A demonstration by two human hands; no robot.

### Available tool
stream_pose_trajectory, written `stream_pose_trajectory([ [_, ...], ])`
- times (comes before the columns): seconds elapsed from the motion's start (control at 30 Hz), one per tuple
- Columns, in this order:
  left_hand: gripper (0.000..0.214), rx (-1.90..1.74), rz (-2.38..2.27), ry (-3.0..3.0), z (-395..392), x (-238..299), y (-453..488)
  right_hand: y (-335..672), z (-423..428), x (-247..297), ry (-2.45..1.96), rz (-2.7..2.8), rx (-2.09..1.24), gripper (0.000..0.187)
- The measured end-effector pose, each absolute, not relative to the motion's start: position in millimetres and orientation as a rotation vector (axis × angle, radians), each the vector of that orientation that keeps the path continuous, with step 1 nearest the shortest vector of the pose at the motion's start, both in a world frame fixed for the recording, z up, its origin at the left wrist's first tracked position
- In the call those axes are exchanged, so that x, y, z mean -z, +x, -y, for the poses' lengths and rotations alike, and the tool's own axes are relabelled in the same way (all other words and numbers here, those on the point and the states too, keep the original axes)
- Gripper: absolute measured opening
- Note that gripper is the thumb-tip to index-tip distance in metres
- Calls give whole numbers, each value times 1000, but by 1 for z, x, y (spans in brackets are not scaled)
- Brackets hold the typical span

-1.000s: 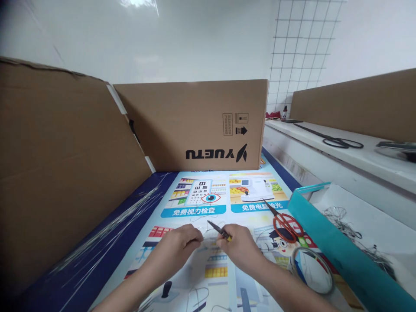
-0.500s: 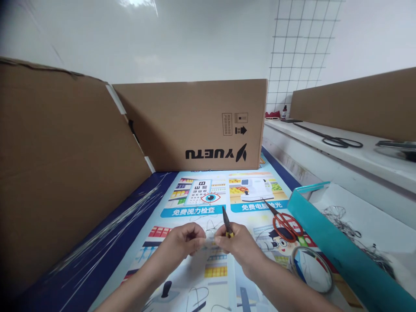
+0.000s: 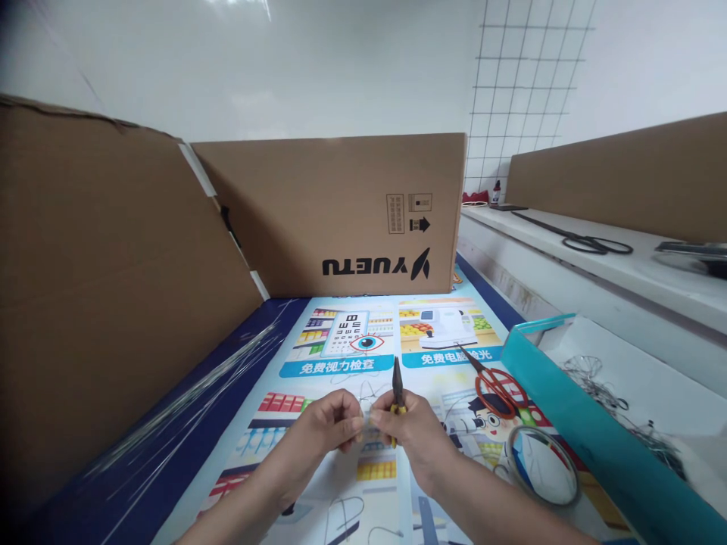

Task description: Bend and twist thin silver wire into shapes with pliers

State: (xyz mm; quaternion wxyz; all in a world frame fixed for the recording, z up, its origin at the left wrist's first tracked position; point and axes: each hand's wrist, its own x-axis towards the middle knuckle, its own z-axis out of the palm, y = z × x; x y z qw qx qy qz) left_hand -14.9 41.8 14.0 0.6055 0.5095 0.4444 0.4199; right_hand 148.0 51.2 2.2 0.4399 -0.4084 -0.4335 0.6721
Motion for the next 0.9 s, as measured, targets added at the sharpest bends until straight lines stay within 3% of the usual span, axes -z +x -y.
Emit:
stream_pose_trajectory([
  [0.9,20,-1002,-1021,1107,-34,-14,1,140,-41,2,-964,881,-1699,21],
])
